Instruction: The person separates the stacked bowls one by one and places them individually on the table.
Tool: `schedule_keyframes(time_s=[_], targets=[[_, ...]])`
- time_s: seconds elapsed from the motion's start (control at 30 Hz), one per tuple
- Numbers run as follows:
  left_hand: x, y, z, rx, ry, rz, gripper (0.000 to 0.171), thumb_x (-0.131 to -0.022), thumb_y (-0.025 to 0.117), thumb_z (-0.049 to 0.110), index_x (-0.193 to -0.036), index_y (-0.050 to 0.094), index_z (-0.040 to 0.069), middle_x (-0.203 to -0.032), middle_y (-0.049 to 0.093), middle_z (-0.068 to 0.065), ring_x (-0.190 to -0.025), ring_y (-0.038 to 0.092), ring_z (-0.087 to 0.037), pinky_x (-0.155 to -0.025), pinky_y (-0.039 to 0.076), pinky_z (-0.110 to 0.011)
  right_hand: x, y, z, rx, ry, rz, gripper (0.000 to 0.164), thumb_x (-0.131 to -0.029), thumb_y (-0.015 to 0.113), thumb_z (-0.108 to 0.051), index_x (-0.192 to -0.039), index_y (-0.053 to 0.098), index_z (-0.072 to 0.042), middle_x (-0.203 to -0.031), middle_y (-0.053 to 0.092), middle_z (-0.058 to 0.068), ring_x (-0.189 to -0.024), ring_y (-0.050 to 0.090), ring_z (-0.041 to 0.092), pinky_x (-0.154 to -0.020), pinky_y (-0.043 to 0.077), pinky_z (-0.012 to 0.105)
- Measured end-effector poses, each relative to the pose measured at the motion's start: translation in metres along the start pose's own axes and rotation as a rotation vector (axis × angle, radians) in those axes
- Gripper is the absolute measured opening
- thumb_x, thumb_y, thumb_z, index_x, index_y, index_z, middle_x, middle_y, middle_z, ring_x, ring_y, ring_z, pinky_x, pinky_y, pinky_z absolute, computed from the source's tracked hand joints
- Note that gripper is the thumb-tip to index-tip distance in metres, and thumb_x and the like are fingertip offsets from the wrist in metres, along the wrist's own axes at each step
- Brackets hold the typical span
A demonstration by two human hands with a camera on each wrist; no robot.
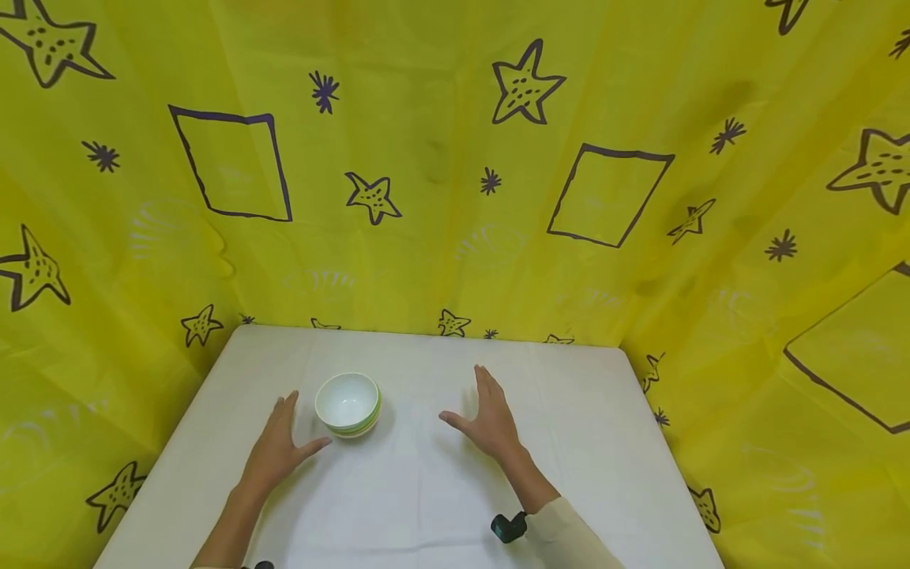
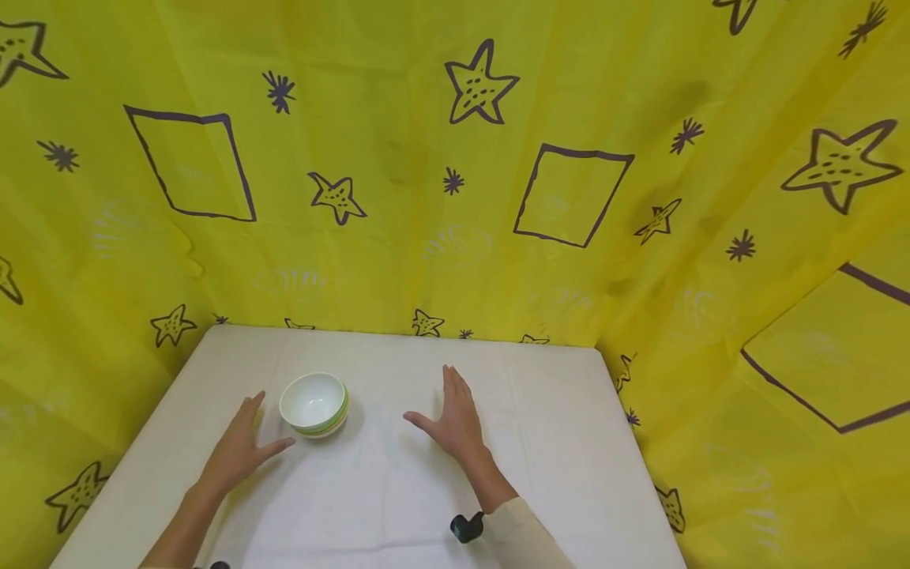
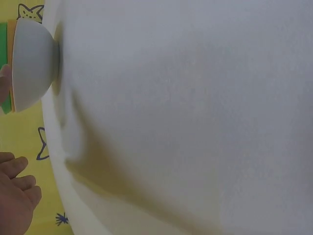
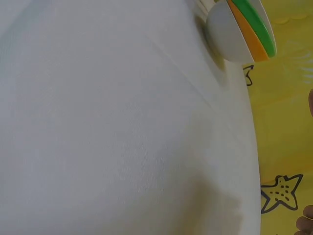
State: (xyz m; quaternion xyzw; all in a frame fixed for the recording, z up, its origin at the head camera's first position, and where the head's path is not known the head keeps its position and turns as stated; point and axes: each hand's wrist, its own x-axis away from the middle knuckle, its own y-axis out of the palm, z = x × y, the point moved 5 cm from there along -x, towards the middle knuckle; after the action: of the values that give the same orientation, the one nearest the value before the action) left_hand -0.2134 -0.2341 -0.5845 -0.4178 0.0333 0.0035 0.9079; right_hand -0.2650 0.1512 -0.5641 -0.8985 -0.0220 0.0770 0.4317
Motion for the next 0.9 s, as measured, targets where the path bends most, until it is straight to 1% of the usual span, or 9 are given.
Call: schedule_keyframes(time_s=[0.27, 0.4, 0.57, 0.67, 0.83, 0.9], targets=[[-0.004, 0.01, 0.001, 0.043, -0.03, -0.029, 0.116, -0.083, 0.09, 0.043, -0.159, 0.022, -0.012, -0.163, 0.017, -0.043, -0.15, 0.015, -0.061, -0.118, 0.02, -0.072, -0.006, 0.014, -0.017, -0.034, -0.002, -0.033, 0.114, -0.082, 0.082, -0.062, -0.166, 0.027, -0.006, -0.17, 0.029, 0.014, -0.156, 0.027, 0.036, -0.123, 0.028, 0.056], [-0.006, 0.013, 0.0, 0.043, -0.027, -0.029, 0.116, -0.082, 0.091, 0.041, -0.159, 0.023, -0.013, -0.162, 0.019, -0.042, -0.15, 0.016, -0.06, -0.119, 0.021, -0.071, -0.01, 0.019, -0.027, -0.047, -0.005, -0.05, 0.114, -0.083, 0.082, -0.062, -0.166, 0.028, -0.007, -0.17, 0.03, 0.014, -0.156, 0.027, 0.036, -0.123, 0.029, 0.056], [-0.007, 0.014, 0.001, 0.052, -0.021, -0.013, 0.115, -0.081, 0.092, 0.038, -0.158, 0.024, -0.013, -0.161, 0.022, -0.043, -0.15, 0.016, -0.06, -0.118, 0.021, -0.072, -0.011, 0.025, -0.041, -0.068, -0.019, -0.071, 0.114, -0.082, 0.082, -0.063, -0.166, 0.028, -0.008, -0.17, 0.031, 0.013, -0.155, 0.029, 0.036, -0.122, 0.031, 0.057], [-0.009, 0.015, 0.001, 0.071, -0.007, 0.006, 0.113, -0.08, 0.093, 0.035, -0.158, 0.026, -0.012, -0.161, 0.024, -0.041, -0.15, 0.017, -0.06, -0.118, 0.021, -0.072, -0.012, 0.03, -0.048, -0.074, -0.023, -0.089, 0.114, -0.083, 0.081, -0.065, -0.166, 0.027, -0.01, -0.17, 0.03, 0.012, -0.155, 0.029, 0.036, -0.122, 0.031, 0.057], [-0.013, 0.018, 0.005, 0.108, 0.041, 0.031, 0.11, -0.078, 0.094, 0.029, -0.156, 0.028, -0.014, -0.16, 0.029, -0.04, -0.15, 0.017, -0.06, -0.12, 0.017, -0.071, -0.016, 0.04, -0.057, -0.087, -0.03, -0.118, 0.112, -0.084, 0.08, -0.063, -0.167, 0.026, -0.011, -0.171, 0.029, 0.011, -0.156, 0.028, 0.035, -0.123, 0.03, 0.056], [-0.014, 0.019, 0.006, 0.116, 0.049, 0.032, 0.11, -0.078, 0.094, 0.028, -0.155, 0.028, -0.014, -0.16, 0.03, -0.039, -0.15, 0.017, -0.06, -0.121, 0.016, -0.07, -0.018, 0.043, -0.06, -0.09, -0.032, -0.124, 0.111, -0.085, 0.081, -0.061, -0.167, 0.026, -0.01, -0.171, 0.03, 0.011, -0.155, 0.029, 0.035, -0.122, 0.031, 0.056]])
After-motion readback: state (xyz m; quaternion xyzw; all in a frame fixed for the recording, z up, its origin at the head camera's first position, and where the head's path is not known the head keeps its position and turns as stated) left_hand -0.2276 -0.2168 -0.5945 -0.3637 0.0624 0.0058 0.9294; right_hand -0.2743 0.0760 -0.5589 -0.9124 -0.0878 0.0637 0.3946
